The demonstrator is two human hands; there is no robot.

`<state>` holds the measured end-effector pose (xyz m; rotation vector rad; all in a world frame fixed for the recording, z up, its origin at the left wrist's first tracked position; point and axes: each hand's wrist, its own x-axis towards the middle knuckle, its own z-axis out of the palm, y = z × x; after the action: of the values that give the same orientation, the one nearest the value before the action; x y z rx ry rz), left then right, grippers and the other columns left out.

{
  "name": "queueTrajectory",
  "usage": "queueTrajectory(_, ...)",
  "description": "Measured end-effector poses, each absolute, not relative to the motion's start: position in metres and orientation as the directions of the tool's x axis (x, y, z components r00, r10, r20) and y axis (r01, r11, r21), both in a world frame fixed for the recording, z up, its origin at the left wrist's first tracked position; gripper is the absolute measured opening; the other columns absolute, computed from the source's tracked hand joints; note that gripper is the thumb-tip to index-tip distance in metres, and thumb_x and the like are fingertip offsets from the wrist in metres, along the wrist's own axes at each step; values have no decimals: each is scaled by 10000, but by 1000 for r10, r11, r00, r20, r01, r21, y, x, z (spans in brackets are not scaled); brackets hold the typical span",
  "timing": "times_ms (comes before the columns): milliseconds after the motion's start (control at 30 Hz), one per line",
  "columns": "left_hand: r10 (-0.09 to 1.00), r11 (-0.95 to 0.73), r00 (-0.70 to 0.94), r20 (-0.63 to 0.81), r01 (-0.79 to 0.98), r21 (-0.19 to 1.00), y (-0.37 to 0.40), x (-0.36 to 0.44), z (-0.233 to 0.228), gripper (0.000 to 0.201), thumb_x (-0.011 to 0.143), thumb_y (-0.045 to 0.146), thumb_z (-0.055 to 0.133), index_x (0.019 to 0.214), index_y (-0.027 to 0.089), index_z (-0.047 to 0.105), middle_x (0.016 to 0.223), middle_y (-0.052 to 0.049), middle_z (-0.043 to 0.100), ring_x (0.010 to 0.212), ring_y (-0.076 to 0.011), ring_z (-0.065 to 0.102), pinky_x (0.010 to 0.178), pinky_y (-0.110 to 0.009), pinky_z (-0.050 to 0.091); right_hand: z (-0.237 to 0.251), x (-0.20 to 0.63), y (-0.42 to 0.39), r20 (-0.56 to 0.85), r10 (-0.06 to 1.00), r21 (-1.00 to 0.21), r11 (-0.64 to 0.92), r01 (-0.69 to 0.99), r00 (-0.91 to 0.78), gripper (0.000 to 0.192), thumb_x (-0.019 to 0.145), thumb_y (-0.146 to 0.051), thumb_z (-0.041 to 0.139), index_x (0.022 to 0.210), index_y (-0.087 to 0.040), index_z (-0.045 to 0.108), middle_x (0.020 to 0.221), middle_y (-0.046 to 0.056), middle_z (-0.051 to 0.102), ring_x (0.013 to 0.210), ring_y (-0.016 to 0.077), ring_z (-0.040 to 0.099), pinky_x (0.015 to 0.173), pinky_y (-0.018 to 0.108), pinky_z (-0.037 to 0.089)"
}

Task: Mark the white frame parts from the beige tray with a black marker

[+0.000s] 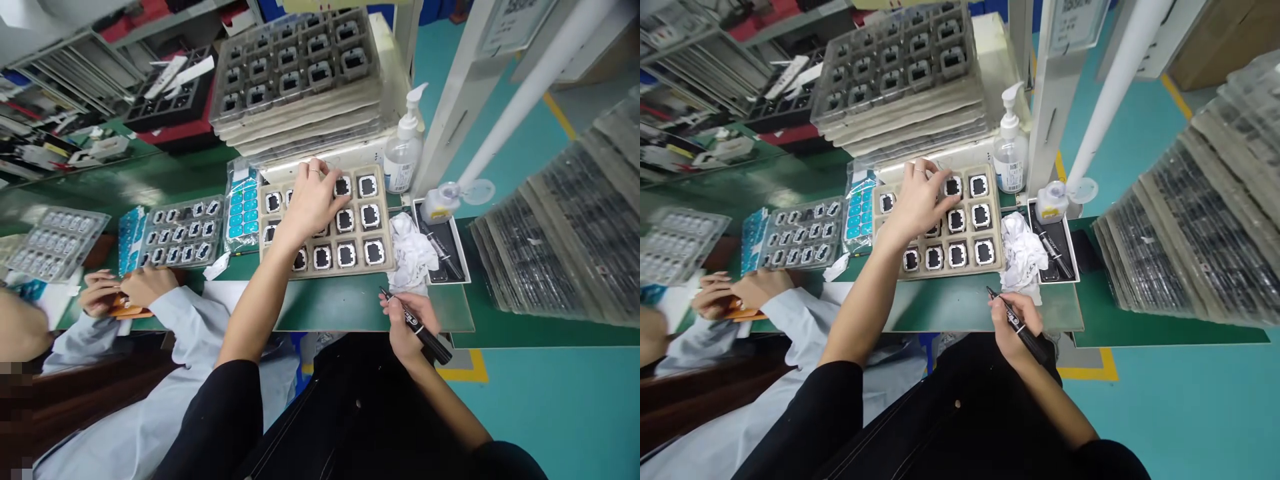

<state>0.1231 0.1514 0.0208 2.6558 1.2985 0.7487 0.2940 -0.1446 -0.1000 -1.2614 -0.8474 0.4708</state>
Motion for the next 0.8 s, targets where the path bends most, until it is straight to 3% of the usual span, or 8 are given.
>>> queueTrajectory(200,745,-661,580,328,709,247,163,155,20,429,1116,311,832,1528,215,762,1580,-237,685,1548,-551,608,1357,-823,497,-96,291,-143,326,738,-944,285,165,591,86,1079,-293,913,1104,-260,837,889,12,906,755,257,922,700,330,775)
queueTrajectory(433,703,-711,671,238,656,253,183,185,29,448,1016,290,934,1411,135,788,1565,-268,709,1612,-584,547,1393,-844,442,-89,293,-141,334,751,-942,281,183,570,73,1108,-299,881,1136,-264,822,911,11,909,798,247,931,746,340,785)
queueTrajectory(600,722,-689,655,223,652,315,190,187,30,355,979,294,951,1279,174,802,1422,-222,770,1523,-521,613,1348,-751,530,-92,295,-140,344,752,-939,288,190,562,76,1117,-309,875,1135,-262,819,912,9,902,806,243,929,750,340,782)
queueTrajectory(733,709,-700,633,309,583,413,165,186,33,227,1034,142,792,1250,205,760,1223,-149,798,1316,-415,753,1202,-653,642,-93,295,-139,364,745,-930,317,184,559,84,1119,-302,876,1154,-263,810,918,7,898,809,239,926,757,348,782)
queueTrajectory(800,709,-697,597,376,512,501,135,179,35,184,1104,169,727,1277,231,743,1200,-112,801,1223,-349,798,1142,-600,686,-93,295,-138,371,740,-927,329,179,562,94,1119,-296,877,1173,-263,807,932,5,899,816,237,926,759,345,778)
